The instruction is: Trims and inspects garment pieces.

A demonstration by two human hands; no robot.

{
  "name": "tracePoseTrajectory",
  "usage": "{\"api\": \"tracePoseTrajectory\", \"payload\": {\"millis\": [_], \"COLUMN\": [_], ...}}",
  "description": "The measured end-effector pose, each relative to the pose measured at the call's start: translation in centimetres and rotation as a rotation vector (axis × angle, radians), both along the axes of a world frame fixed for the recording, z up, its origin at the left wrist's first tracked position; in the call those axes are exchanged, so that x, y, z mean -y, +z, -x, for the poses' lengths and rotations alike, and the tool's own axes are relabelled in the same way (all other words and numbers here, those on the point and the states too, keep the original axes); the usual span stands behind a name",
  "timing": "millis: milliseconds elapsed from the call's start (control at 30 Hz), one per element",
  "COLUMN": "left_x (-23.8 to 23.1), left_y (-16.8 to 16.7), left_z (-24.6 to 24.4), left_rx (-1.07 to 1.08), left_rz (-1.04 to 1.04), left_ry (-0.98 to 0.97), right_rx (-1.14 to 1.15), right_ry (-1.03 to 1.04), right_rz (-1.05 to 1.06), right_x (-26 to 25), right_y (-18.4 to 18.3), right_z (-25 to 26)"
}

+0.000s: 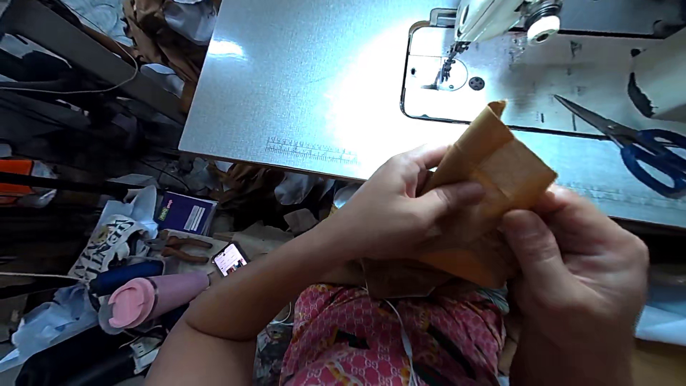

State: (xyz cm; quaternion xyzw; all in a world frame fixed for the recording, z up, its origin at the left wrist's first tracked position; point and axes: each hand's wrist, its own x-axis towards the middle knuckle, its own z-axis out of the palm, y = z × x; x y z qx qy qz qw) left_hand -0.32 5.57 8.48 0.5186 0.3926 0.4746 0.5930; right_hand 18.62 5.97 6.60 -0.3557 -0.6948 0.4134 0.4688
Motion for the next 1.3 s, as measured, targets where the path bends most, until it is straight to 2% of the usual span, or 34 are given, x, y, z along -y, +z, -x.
{"api": "tracePoseTrajectory", "payload": {"millis": [133, 300, 767, 900, 1167, 1300], "left_x": [0.1, 1.0, 1.3, 1.4, 1.6, 1.8], "left_y": [-0.4, -0.3, -0.7, -1.0, -1.0, -1.1], "left_z": [-0.2, -0.3, -0.4, -0.3, -0.1, 0.0], "left_rx": [0.062, 0.051, -0.014, 0.002, 0.081, 0.051], "left_rz": [0.065, 0.008, 0.042, 0.015, 0.006, 0.005], "left_ry": [0.102, -0.044, 0.054, 0.086, 0.101, 0.129], "right_rx": [-0.031, -0.098, -0.003, 0.048, 0.021, -0.027], "right_ry": [0.042, -0.005, -0.123, -0.106, -0.065, -0.013], "right_rz": [0.011, -0.031, -0.132, -0.074, -0.044, -0.037], "right_x": [-0.1, -0.2, -0.2, -0.3, -0.3, -0.3], "right_y": [0.0, -0.2, -0.5, -0.3, -0.3, -0.2], "right_z": [0.0, 0.4, 0.8, 1.1, 1.6, 2.0]}}
